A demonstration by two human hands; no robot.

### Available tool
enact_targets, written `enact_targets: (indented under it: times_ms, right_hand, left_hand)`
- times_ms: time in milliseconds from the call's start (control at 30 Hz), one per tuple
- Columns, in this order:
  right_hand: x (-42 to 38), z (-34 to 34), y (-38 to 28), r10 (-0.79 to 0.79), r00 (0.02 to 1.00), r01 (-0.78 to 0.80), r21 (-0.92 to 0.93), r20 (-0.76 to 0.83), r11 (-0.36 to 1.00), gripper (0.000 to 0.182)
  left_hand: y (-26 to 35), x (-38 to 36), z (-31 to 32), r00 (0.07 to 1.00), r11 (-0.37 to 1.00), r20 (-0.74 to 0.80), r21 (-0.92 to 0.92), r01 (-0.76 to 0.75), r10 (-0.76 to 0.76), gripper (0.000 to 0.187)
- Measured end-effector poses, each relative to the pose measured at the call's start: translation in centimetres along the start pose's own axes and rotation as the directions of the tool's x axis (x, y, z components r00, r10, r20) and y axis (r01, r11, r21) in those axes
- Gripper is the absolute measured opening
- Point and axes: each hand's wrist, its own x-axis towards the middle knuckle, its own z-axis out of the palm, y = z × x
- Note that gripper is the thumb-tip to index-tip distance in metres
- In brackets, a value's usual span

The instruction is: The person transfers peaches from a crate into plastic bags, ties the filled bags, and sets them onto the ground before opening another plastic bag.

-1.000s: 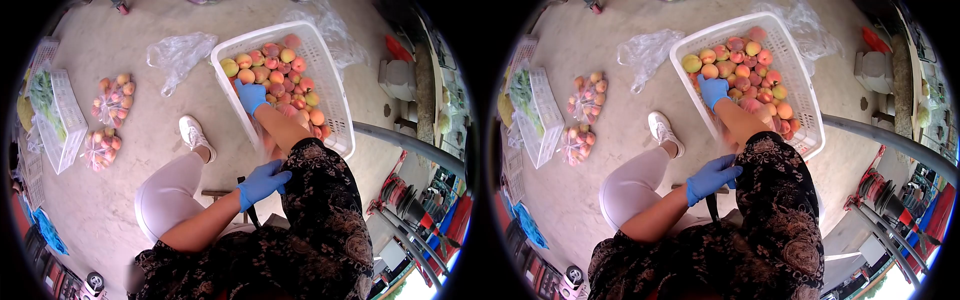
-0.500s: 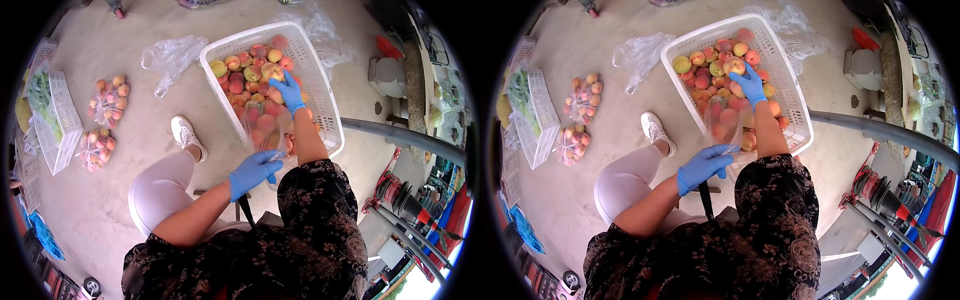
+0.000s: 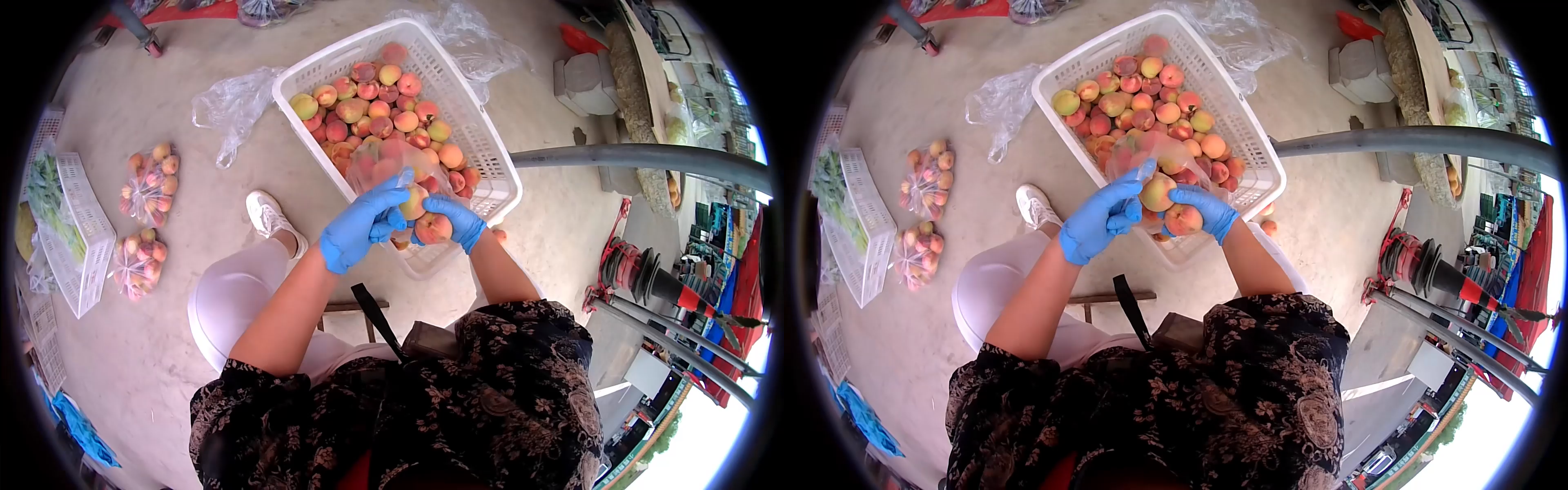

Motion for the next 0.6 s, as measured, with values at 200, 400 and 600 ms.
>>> enact_targets:
  times_ms: [200, 400, 600]
  right_hand:
    - [5.6, 3.0, 0.6, -0.663, 0.748, 0.019, -1.000, 0.028, -0.021, 0.033]
    - [5.2, 3.0, -5.1, -0.473, 0.859, 0.290, -0.946, 0.193, 0.141, 0.028]
    - [18.4, 2.8, -10.1, -0.555, 0.827, 0.056, -0.969, -0.089, 0.240, 0.042]
  left_hand:
    - [0.5, -0.3, -0.9, 0.999, 0.987, -0.017, -0.155, -0.030, 0.028, 0.026]
    - [1.6, -0.8, -2.7, 0.991, 0.965, -0.128, -0.261, 0.000, -0.035, 0.038]
    - [1.5, -1.2, -3.5, 0.979, 0.978, -0.191, -0.205, 0.034, -0.074, 0.038]
